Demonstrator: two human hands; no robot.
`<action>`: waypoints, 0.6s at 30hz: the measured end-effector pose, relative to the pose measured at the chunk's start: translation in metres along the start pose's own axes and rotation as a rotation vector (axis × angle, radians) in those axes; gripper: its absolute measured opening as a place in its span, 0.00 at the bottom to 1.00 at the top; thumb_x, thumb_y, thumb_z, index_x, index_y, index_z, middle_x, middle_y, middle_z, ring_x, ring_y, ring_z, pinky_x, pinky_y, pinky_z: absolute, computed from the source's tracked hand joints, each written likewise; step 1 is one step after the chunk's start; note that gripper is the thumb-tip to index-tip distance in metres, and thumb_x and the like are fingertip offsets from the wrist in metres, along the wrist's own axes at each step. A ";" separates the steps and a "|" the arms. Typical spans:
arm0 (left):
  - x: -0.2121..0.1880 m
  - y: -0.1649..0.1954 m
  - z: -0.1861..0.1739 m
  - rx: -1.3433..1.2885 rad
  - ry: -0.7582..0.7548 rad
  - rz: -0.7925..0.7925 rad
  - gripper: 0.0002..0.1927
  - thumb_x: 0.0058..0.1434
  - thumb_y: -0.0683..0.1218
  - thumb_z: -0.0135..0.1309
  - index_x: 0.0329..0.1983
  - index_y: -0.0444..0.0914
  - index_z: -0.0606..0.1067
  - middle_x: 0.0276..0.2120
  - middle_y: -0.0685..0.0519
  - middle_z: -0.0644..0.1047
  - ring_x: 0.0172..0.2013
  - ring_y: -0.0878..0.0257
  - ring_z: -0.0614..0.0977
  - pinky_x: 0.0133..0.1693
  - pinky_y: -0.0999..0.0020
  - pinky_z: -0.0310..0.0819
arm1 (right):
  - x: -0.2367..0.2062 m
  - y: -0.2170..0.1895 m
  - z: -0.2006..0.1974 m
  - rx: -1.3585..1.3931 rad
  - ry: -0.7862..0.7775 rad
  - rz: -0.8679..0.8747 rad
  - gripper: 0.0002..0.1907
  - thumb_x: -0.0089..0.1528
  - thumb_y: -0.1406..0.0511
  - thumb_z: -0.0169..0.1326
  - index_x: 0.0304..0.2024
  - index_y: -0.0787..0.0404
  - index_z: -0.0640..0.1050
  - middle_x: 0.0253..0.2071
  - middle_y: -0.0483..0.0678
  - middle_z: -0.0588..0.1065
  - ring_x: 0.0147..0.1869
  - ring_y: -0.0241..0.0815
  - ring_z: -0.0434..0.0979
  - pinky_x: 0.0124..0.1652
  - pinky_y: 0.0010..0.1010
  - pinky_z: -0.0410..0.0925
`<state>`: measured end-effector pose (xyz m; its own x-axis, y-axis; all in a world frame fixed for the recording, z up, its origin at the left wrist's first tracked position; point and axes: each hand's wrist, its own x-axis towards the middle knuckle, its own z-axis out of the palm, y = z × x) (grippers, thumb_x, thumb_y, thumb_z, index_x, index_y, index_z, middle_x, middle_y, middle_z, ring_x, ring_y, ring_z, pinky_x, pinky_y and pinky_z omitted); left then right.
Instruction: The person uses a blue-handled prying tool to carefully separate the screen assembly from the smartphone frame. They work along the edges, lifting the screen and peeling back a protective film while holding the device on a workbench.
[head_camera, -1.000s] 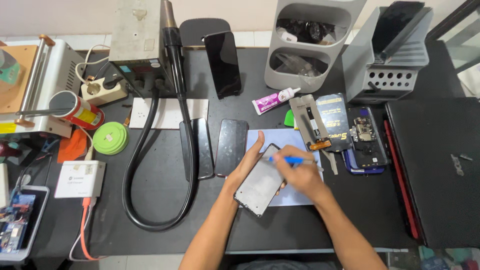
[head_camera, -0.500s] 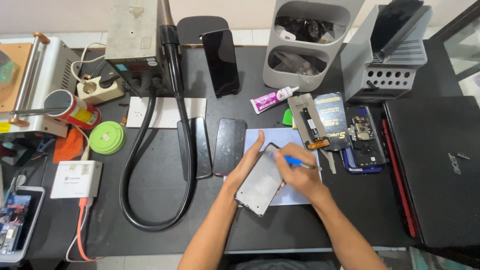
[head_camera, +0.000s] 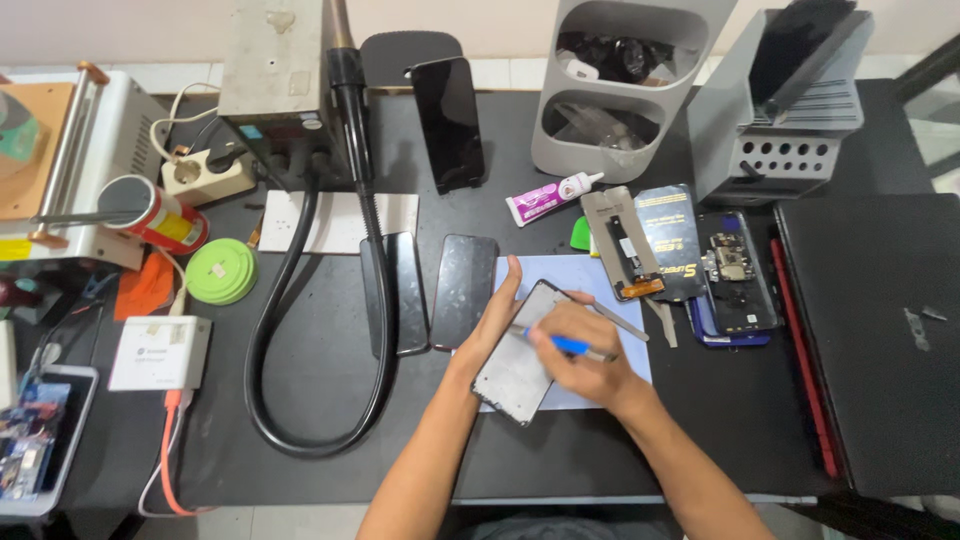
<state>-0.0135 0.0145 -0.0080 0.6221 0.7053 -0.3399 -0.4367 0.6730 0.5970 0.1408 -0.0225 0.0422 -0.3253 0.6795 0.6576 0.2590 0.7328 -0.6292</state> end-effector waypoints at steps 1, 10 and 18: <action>-0.001 -0.001 0.000 0.009 0.079 -0.043 0.49 0.68 0.77 0.30 0.56 0.30 0.77 0.46 0.40 0.80 0.44 0.51 0.81 0.49 0.59 0.75 | 0.000 0.000 0.000 -0.051 0.002 0.041 0.04 0.59 0.76 0.58 0.32 0.67 0.75 0.31 0.49 0.75 0.33 0.44 0.75 0.40 0.38 0.67; 0.006 -0.006 0.006 0.043 0.124 0.051 0.37 0.72 0.67 0.31 0.53 0.33 0.77 0.40 0.45 0.82 0.40 0.52 0.82 0.45 0.56 0.78 | -0.011 0.014 -0.006 0.100 -0.030 0.394 0.03 0.60 0.73 0.59 0.34 0.67 0.76 0.29 0.47 0.76 0.27 0.34 0.74 0.29 0.28 0.68; 0.022 -0.008 -0.008 -0.042 -0.030 0.082 0.33 0.74 0.63 0.34 0.56 0.32 0.77 0.42 0.42 0.81 0.41 0.52 0.83 0.49 0.59 0.78 | -0.022 0.022 -0.010 0.181 -0.125 0.553 0.07 0.59 0.70 0.63 0.37 0.67 0.79 0.27 0.45 0.77 0.27 0.28 0.74 0.29 0.22 0.67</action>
<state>-0.0017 0.0261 -0.0258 0.6023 0.7515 -0.2692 -0.5131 0.6228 0.5906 0.1628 -0.0207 0.0183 -0.2935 0.9416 0.1649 0.2653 0.2460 -0.9323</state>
